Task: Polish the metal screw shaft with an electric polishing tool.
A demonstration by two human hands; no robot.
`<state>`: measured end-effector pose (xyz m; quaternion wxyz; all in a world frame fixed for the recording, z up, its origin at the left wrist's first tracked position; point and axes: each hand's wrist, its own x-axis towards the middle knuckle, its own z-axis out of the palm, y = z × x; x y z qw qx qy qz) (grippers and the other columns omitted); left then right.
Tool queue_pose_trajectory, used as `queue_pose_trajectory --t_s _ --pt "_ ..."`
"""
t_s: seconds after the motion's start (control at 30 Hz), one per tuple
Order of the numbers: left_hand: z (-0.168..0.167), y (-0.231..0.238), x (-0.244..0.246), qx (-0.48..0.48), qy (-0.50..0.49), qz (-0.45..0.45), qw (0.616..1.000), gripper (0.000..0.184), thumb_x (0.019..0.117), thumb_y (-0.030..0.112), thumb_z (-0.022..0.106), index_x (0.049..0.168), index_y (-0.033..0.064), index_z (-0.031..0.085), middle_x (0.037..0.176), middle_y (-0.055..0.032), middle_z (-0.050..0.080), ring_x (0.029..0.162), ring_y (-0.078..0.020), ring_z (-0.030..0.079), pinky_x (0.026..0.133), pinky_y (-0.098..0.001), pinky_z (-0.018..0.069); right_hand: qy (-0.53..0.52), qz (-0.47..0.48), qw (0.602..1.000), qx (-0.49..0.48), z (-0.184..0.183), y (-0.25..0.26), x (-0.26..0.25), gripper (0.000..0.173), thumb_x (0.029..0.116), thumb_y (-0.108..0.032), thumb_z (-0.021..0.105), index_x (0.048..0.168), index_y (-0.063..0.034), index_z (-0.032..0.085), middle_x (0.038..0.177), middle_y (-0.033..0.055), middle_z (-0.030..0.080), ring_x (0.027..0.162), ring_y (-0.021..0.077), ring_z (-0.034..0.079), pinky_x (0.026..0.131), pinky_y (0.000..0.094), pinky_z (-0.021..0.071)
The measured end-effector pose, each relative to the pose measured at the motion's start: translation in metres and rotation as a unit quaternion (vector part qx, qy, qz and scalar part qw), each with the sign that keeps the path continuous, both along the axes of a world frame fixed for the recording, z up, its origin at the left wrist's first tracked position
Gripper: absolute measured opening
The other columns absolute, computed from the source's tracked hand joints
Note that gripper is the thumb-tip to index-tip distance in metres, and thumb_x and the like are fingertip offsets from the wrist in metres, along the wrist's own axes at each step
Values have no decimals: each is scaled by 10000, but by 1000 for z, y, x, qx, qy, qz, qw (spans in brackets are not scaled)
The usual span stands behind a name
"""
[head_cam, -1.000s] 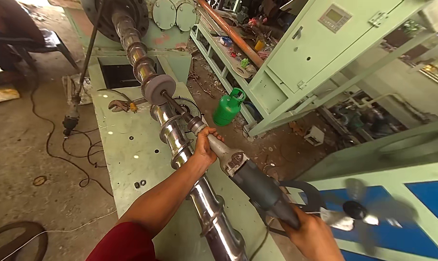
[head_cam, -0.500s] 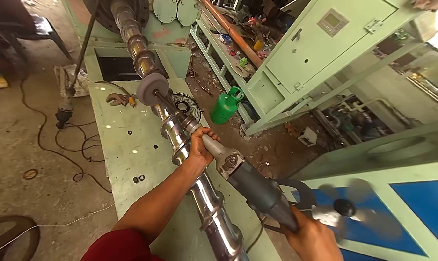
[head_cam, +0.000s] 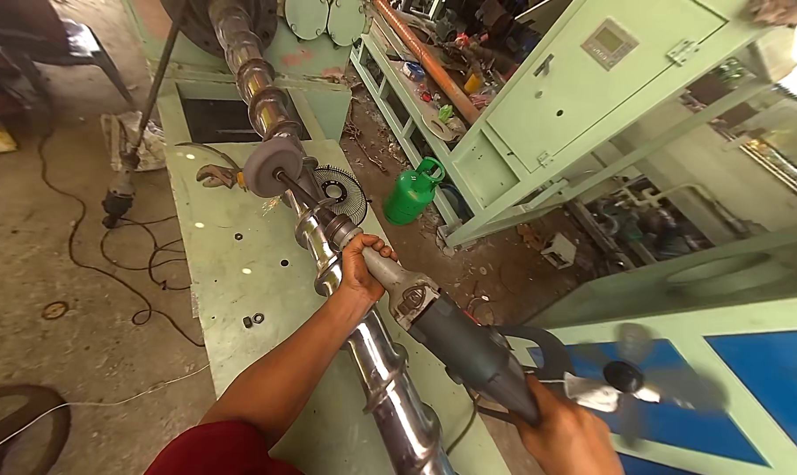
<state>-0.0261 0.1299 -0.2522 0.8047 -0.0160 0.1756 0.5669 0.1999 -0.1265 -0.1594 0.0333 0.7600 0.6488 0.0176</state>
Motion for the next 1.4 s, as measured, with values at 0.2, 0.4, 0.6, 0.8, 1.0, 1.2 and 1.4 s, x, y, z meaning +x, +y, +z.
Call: queue_pose_trajectory --t_s 0.2,0.4,0.6,0.8,1.0,1.2,1.4 --pt "-6 -3 -2 -12 4 5 1000 178 906 156 530 728 164 521 621 11 504 553 -137 554 614 -308 536 3 10 1000 1 -2 0 1 297 750 -222 769 975 -34 726 734 167 703 638 398 702 533 590 516" --pt "-4 3 3 -8 29 1 1000 192 915 148 526 724 162 517 620 12 502 549 -132 545 611 -300 531 22 2 1000 3 -14 3 8 286 755 -240 767 960 -46 721 720 158 698 636 391 699 543 597 516" --pt "-2 14 14 -14 67 -9 998 167 905 123 540 744 155 510 636 1 500 553 -141 539 607 -302 526 56 -13 998 5 -33 13 24 289 762 -263 766 951 -48 724 700 155 689 643 390 697 555 608 517" --pt "-4 26 26 -20 104 -28 994 142 897 105 553 769 146 508 647 -11 505 556 -146 540 599 -307 524 105 -39 994 -13 -55 21 39 333 791 -325 761 1002 -68 739 718 157 701 676 395 705 590 629 523" --pt "-8 40 40 -24 130 -45 990 124 887 105 582 795 148 512 652 -8 501 551 -141 534 583 -301 518 132 -57 990 -12 -72 27 49 352 801 -364 754 1005 -78 741 706 153 694 680 385 706 603 628 528" --pt "-13 52 52 -42 159 -60 985 100 879 103 601 831 144 523 656 -5 505 541 -134 538 562 -295 526 170 -78 982 -17 -84 33 56 371 797 -432 752 999 -120 751 721 121 699 688 349 704 622 637 531" --pt "-18 57 57 -61 201 -76 975 99 887 114 613 849 147 527 666 -5 505 548 -138 530 562 -304 513 221 -102 968 -56 -97 38 62 377 794 -433 775 1004 -121 747 751 90 706 721 295 707 670 609 548"
